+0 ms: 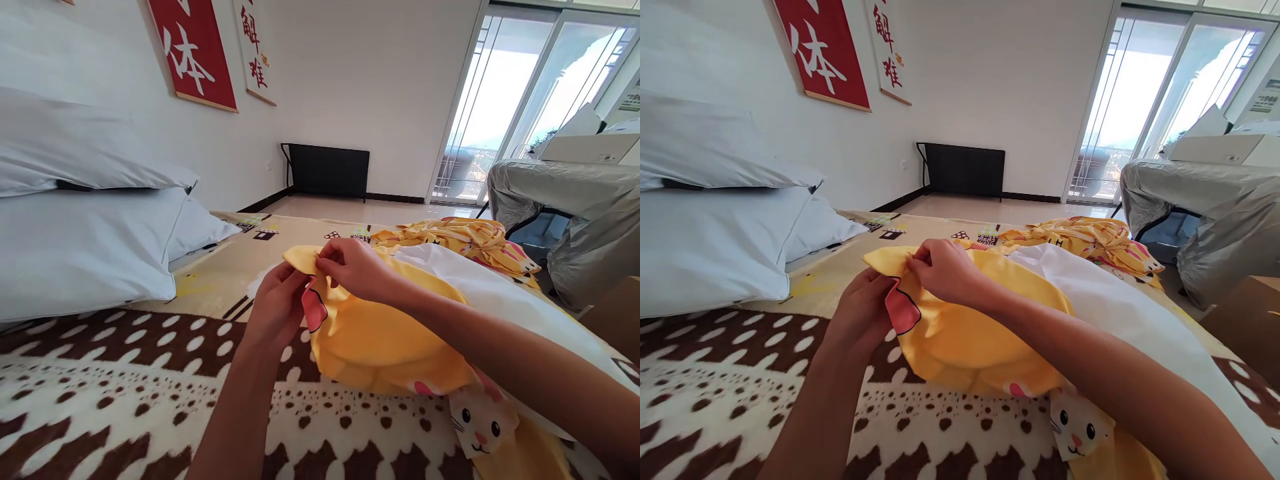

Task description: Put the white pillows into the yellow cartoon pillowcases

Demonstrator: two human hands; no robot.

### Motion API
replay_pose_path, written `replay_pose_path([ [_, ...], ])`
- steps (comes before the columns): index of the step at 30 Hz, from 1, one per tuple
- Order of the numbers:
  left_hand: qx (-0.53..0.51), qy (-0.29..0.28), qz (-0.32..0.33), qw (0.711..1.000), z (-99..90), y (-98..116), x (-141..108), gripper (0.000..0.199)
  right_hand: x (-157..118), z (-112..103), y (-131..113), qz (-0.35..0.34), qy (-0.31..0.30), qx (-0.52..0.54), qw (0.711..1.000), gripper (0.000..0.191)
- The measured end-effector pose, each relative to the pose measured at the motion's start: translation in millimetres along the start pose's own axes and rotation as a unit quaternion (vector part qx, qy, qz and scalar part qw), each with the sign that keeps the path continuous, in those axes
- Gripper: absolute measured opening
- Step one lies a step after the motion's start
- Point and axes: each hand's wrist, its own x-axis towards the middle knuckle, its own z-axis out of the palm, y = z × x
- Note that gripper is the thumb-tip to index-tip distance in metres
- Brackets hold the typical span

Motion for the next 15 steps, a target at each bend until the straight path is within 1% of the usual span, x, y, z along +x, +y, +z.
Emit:
replay_pose_path([
  [4, -0.006, -0.028, 0.009, 1.0, -1.8, -8, 6, 0.023, -3, -5, 3, 0.043, -0.028, 0.1, 0.994, 0.016],
  [6, -0.016, -0.035, 0.013, 0.999, -3.0, -13, 9, 0.022, -4, -3, 3, 0.048, -0.03, 0.112, 0.992, 0.018],
  [9, -0.013, -0.049, 0.025, 0.998, -3.8, -20, 12, 0.024, -4, 1, 5, 0.047, -0.027, 0.097, 0.994, 0.02],
  [12, -0.019, -0.044, 0.04, 0.998, -4.4, -25, 14, 0.027, -4, 2, 8, 0.048, -0.031, 0.121, 0.991, 0.02],
  [15, -0.061, -0.02, 0.045, 0.997, -5.3, -30, 17, 0.03, -3, 1, 11, 0.048, -0.029, 0.166, 0.985, 0.019],
])
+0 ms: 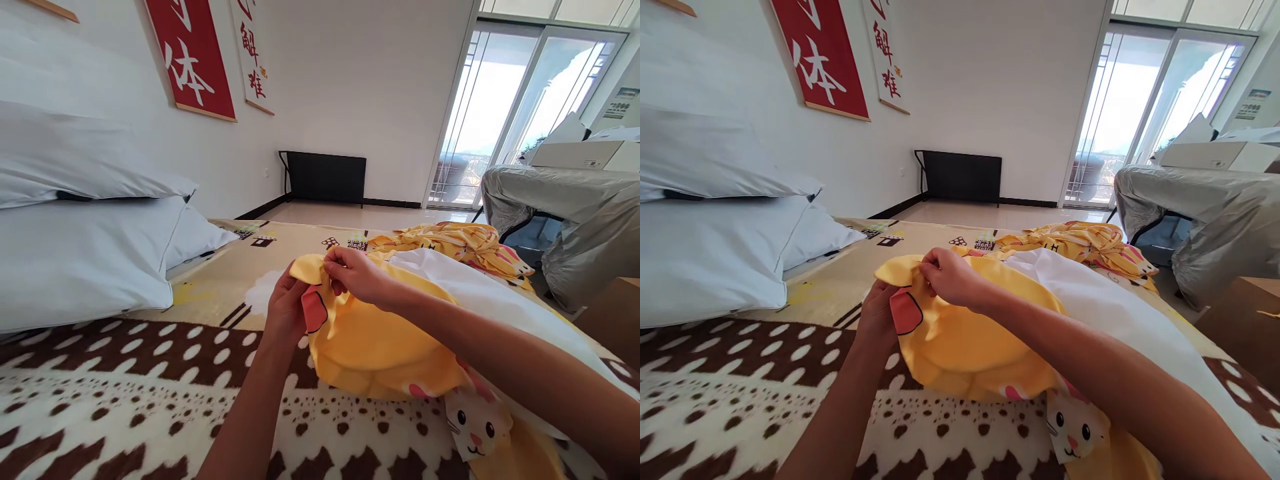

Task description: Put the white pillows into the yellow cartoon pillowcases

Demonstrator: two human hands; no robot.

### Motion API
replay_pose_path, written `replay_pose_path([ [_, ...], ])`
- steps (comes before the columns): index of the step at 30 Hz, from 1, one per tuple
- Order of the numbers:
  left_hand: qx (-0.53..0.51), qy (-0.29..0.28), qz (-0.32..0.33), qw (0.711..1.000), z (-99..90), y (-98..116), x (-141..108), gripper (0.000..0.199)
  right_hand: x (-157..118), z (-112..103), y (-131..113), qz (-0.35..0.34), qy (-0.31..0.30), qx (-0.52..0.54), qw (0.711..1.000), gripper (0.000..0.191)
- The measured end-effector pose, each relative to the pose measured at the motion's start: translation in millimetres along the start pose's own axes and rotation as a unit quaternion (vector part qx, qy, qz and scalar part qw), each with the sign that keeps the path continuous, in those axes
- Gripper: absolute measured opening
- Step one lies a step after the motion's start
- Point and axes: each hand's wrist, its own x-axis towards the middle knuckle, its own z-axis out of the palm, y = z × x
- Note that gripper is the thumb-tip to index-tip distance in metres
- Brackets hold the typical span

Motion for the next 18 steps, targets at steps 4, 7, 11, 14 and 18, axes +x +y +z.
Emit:
replay_pose_path([
  [4, 0.023, 0.008, -0.009, 1.0, 4.3, -3, -2, 0.032, 3, 0, 6, -0.001, 0.017, 0.014, 1.0, 0.018],
  [7, 0.123, 0.012, 0.029, 0.992, 13.5, -1, -9, 0.028, 7, 2, 10, -0.001, 0.037, 0.017, 0.999, 0.017],
  [11, 0.187, 0.072, 0.133, 0.971, 21.4, 6, -18, 0.019, 11, 2, 10, -0.002, 0.042, 0.017, 0.999, 0.016],
  [14, 0.149, 0.038, 0.155, 0.976, 20.7, 14, -21, 0.015, 12, 3, 8, -0.004, 0.052, -0.015, 0.998, 0.016],
  [18, 0.213, 0.055, 0.122, 0.968, 17.5, 21, -21, 0.029, 10, 10, 9, -0.061, 0.06, -0.072, 0.994, 0.013],
])
